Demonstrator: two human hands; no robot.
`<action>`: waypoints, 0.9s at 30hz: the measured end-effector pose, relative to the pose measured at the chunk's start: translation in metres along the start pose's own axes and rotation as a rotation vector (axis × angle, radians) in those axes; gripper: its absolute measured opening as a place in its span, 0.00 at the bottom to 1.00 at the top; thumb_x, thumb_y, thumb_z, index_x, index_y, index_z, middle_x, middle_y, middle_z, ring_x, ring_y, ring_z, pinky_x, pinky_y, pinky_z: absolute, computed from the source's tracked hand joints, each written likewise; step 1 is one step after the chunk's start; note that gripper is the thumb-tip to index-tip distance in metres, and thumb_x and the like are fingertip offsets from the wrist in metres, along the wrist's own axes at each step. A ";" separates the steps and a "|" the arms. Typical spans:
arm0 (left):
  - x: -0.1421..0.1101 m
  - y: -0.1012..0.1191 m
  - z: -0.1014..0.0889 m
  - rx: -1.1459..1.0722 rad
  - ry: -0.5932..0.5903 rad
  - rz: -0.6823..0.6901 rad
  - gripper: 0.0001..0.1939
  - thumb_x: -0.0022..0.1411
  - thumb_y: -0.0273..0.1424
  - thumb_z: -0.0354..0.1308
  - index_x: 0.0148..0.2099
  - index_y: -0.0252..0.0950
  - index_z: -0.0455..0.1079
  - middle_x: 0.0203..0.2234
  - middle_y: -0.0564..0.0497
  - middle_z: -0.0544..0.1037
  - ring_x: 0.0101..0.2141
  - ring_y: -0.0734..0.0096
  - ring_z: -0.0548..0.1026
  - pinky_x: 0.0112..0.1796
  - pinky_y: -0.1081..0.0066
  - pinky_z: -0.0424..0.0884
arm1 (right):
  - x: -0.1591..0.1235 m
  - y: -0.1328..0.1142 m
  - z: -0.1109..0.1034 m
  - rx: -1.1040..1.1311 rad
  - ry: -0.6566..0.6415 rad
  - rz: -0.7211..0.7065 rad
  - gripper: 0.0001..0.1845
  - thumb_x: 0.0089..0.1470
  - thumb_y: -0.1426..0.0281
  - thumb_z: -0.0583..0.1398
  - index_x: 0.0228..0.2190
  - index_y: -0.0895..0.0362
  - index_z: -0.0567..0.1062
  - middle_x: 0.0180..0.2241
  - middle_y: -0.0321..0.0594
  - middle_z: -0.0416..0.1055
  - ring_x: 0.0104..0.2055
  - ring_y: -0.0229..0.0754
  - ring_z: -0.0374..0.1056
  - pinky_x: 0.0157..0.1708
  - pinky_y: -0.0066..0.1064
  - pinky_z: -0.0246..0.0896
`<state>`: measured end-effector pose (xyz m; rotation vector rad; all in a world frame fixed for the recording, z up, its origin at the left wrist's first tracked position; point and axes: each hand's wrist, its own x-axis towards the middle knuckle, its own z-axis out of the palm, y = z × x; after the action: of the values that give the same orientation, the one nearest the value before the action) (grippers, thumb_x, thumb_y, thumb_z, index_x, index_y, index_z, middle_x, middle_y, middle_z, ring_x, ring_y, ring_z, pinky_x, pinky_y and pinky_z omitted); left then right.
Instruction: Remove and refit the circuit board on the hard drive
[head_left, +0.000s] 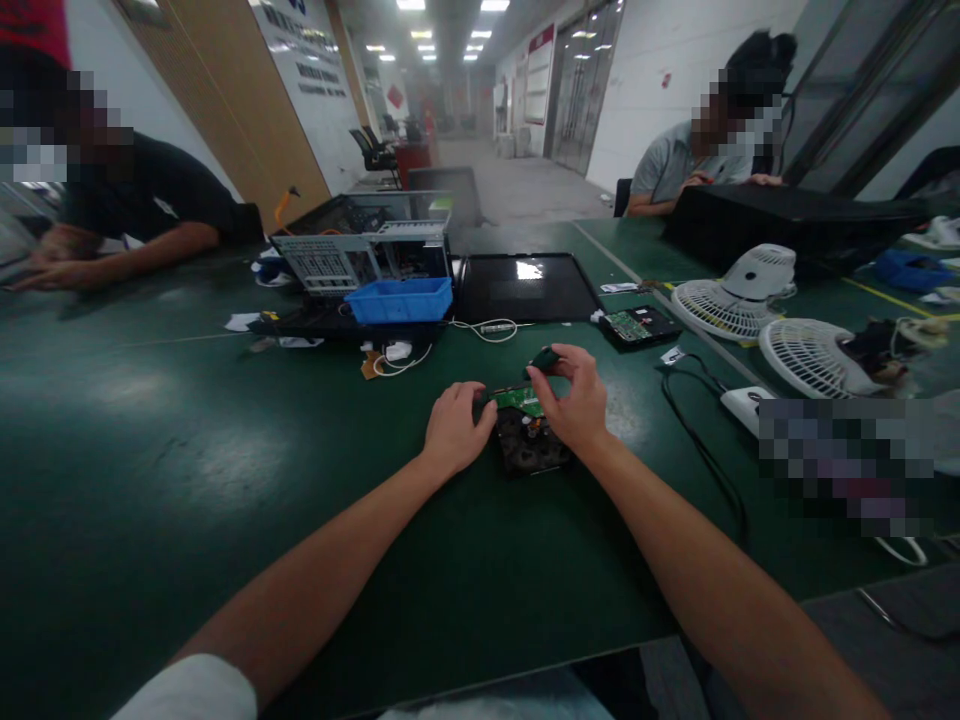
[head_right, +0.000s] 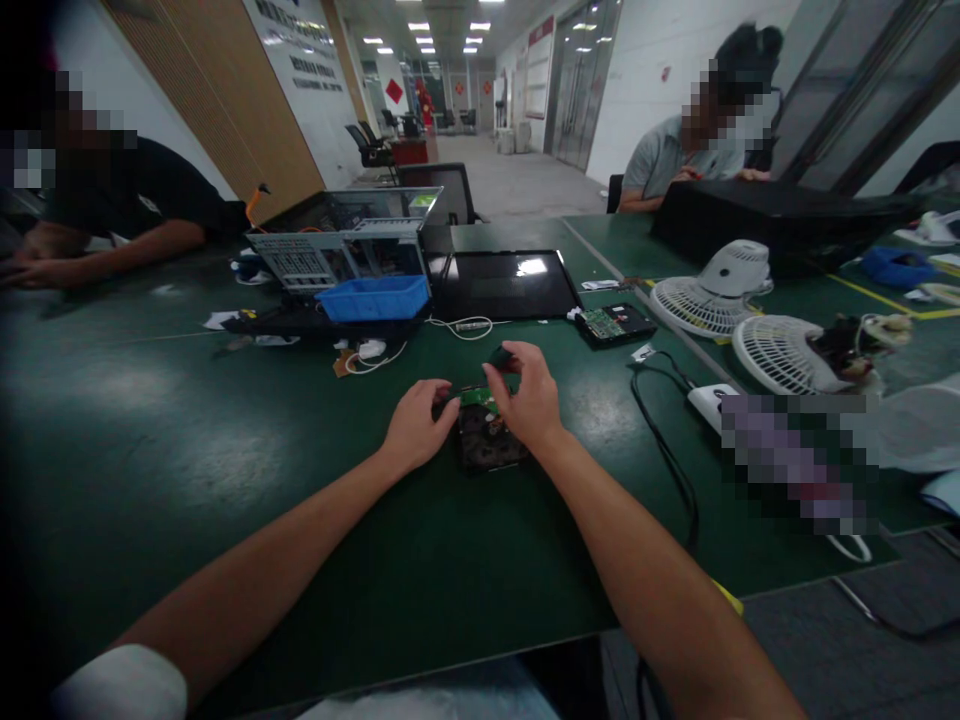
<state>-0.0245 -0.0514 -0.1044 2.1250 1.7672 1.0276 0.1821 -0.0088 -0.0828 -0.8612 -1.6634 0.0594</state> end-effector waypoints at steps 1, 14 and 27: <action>-0.004 0.004 0.000 0.023 -0.006 -0.010 0.19 0.70 0.40 0.57 0.57 0.35 0.69 0.47 0.41 0.76 0.48 0.53 0.75 0.52 0.52 0.72 | 0.002 0.003 -0.003 -0.016 0.028 0.020 0.25 0.62 0.61 0.66 0.56 0.49 0.65 0.48 0.43 0.73 0.38 0.42 0.77 0.42 0.40 0.79; -0.053 0.045 0.001 0.024 -0.151 0.028 0.60 0.52 0.62 0.67 0.74 0.41 0.42 0.69 0.32 0.54 0.69 0.32 0.55 0.64 0.37 0.56 | 0.015 0.059 -0.029 -0.057 0.216 0.346 0.25 0.61 0.64 0.63 0.56 0.53 0.63 0.47 0.45 0.73 0.37 0.43 0.74 0.38 0.38 0.73; 0.005 -0.022 -0.049 -0.179 -0.444 0.172 0.52 0.60 0.37 0.70 0.77 0.50 0.44 0.68 0.40 0.61 0.62 0.51 0.72 0.62 0.49 0.68 | 0.015 0.062 -0.031 -0.051 0.253 0.291 0.24 0.60 0.65 0.63 0.56 0.52 0.64 0.48 0.46 0.71 0.39 0.44 0.73 0.42 0.41 0.75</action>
<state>-0.0717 -0.0540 -0.0783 2.2039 1.2592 0.6485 0.2396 0.0324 -0.0907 -1.0984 -1.3010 0.1039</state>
